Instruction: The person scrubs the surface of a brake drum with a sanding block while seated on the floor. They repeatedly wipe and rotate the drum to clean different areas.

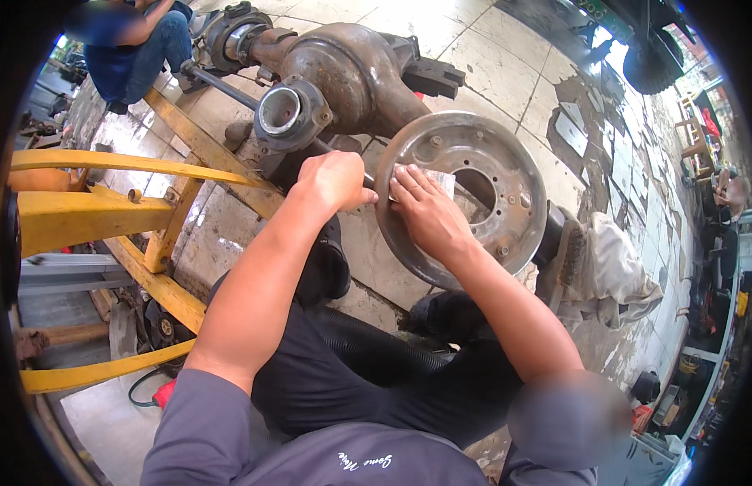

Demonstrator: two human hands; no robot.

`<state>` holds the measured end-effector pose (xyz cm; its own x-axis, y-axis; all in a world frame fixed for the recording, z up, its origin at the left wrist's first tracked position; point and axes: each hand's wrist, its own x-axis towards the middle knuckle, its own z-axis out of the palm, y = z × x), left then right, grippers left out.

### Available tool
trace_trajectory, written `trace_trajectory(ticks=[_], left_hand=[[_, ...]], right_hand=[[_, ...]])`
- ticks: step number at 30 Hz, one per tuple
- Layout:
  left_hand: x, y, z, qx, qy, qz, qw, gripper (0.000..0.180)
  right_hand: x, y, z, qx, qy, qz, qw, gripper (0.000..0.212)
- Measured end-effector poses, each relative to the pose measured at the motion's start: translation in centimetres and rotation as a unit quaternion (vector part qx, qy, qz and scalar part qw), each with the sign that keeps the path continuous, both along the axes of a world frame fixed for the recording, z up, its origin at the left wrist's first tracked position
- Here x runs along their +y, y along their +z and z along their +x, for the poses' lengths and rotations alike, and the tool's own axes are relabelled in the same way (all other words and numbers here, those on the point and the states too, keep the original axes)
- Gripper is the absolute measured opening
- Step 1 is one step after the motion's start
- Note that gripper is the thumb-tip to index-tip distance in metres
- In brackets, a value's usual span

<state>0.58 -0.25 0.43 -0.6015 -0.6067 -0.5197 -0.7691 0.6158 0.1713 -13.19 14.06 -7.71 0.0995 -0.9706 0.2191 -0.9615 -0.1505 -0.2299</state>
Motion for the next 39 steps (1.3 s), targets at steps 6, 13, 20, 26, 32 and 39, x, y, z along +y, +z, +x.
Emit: trace_trajectory(ticks=[6, 13, 20, 26, 32, 39], left_hand=[[-0.1, -0.5, 0.2, 0.000, -0.012, 0.009, 1.000, 0.045], [-0.4, -1.0, 0.2, 0.011, -0.012, -0.009, 1.000, 0.039], [-0.5, -1.2, 0.1, 0.011, -0.022, -0.017, 1.000, 0.038], [0.0, -1.5, 0.0, 0.031, -0.002, -0.037, 0.999, 0.038], [-0.4, -1.4, 0.3, 0.022, -0.001, -0.036, 0.999, 0.038], [-0.1, -1.5, -0.3, 0.002, -0.023, -0.042, 0.999, 0.040]], right_hand=[[-0.3, 0.2, 0.4, -0.007, -0.014, 0.010, 1.000, 0.040], [-1.0, 0.0, 0.1, -0.011, -0.029, -0.002, 1.000, 0.039], [-1.3, 0.3, -0.2, -0.011, -0.023, 0.016, 1.000, 0.041], [-0.4, 0.6, -0.5, -0.002, 0.014, 0.025, 1.000, 0.041], [-0.7, 0.6, 0.4, -0.008, 0.010, 0.029, 1.000, 0.040], [-1.1, 0.7, -0.1, 0.007, -0.029, 0.027, 0.999, 0.039]])
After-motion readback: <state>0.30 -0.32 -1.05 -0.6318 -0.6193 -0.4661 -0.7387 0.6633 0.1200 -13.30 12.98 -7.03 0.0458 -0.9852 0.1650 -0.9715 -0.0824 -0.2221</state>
